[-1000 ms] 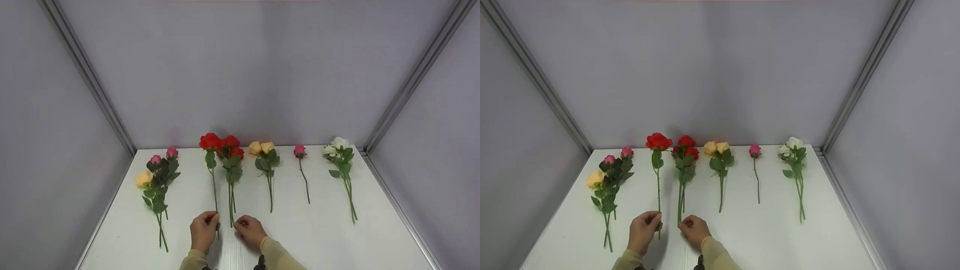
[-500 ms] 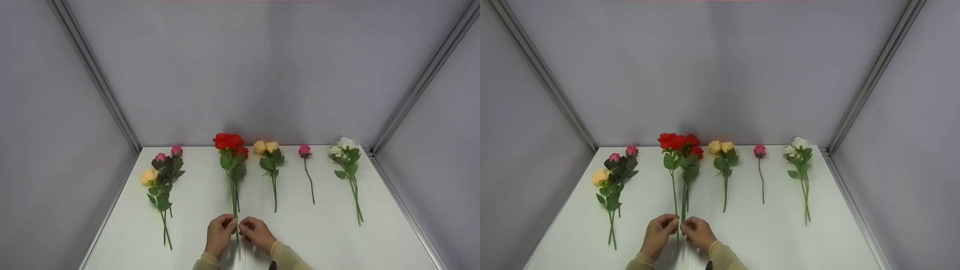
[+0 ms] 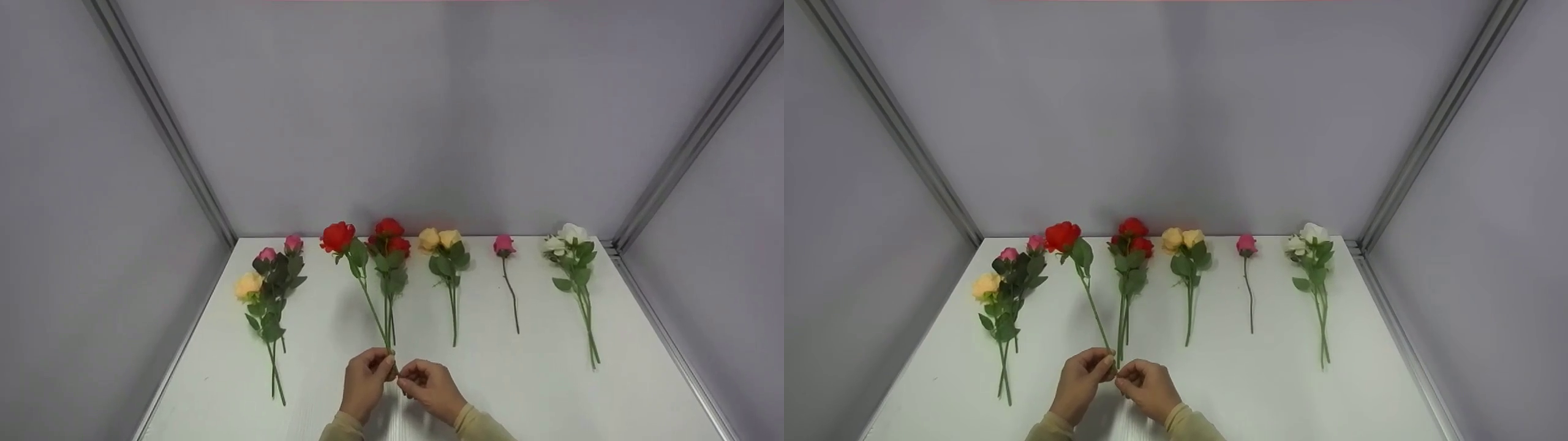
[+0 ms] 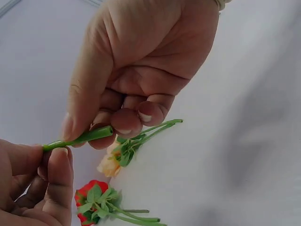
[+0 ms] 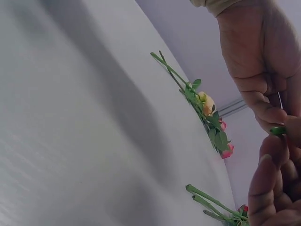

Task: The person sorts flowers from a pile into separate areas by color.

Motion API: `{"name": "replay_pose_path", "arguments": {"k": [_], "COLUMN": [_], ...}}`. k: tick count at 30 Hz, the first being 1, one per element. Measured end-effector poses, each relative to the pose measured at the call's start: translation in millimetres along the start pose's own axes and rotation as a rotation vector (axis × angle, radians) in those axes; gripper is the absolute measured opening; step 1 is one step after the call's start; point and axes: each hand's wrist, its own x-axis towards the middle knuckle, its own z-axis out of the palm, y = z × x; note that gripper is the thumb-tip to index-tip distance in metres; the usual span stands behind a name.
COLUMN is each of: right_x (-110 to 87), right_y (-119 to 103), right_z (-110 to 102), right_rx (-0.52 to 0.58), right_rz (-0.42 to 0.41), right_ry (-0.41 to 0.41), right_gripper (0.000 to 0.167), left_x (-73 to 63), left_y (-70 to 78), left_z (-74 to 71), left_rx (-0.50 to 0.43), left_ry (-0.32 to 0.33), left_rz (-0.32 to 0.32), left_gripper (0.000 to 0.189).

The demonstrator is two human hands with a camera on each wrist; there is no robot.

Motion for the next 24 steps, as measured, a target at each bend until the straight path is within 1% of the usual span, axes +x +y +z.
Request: {"name": "replay_pose_path", "arguments": {"k": [2, 4, 7, 9, 11, 13, 15, 18, 21, 24], "right_x": [0.0, 0.7, -0.4, -0.6, 0.1, 1.5, 3.4, 7.4, 13.0, 19.9], "right_y": [9, 21, 23, 23, 23, 23, 24, 27, 30, 34], "right_z": [0, 1, 2, 3, 2, 1, -1, -7, -14, -21], "right_rx": [-0.044, -0.083, -0.164, -0.212, -0.254, -0.273, -0.282, -0.301, -0.342, -0.394], "right_rz": [0.006, 0.01, -0.016, -0.052, -0.09, -0.114, -0.125, -0.12, -0.113, -0.102], "right_ry": [0.004, 0.011, 0.039, 0.07, 0.103, 0.125, 0.136, 0.147, 0.167, 0.201], "right_gripper": [0.01, 0.011, 0.01, 0.008, 0.007, 0.008, 0.01, 0.008, 0.007, 0.006], "left_x": [-1.6, -4.9, -10.4, -12.9, -11.1, -8.1, -4.5, -0.3, 2.1, 3.3], "left_y": [1.1, 7.0, 20.1, 25.2, 22.7, 14.8, 5.5, -4.5, -7.2, -7.2], "left_z": [0.9, 1.7, 3.0, 3.0, 1.9, -1.6, -7.7, -22.3, -41.3, -62.6], "left_rx": [0.004, 0.003, 0.011, 0.015, 0.013, 0.02, 0.047, 0.124, 0.222, 0.35], "left_ry": [0.0, 0.002, -0.001, -0.001, -0.003, -0.005, -0.005, 0.006, 0.036, 0.092], "left_rz": [-0.003, -0.007, -0.021, -0.032, -0.042, -0.038, -0.024, 0.01, 0.041, 0.087], "left_gripper": [0.011, 0.011, 0.011, 0.012, 0.012, 0.014, 0.017, 0.016, 0.012, 0.01]}}
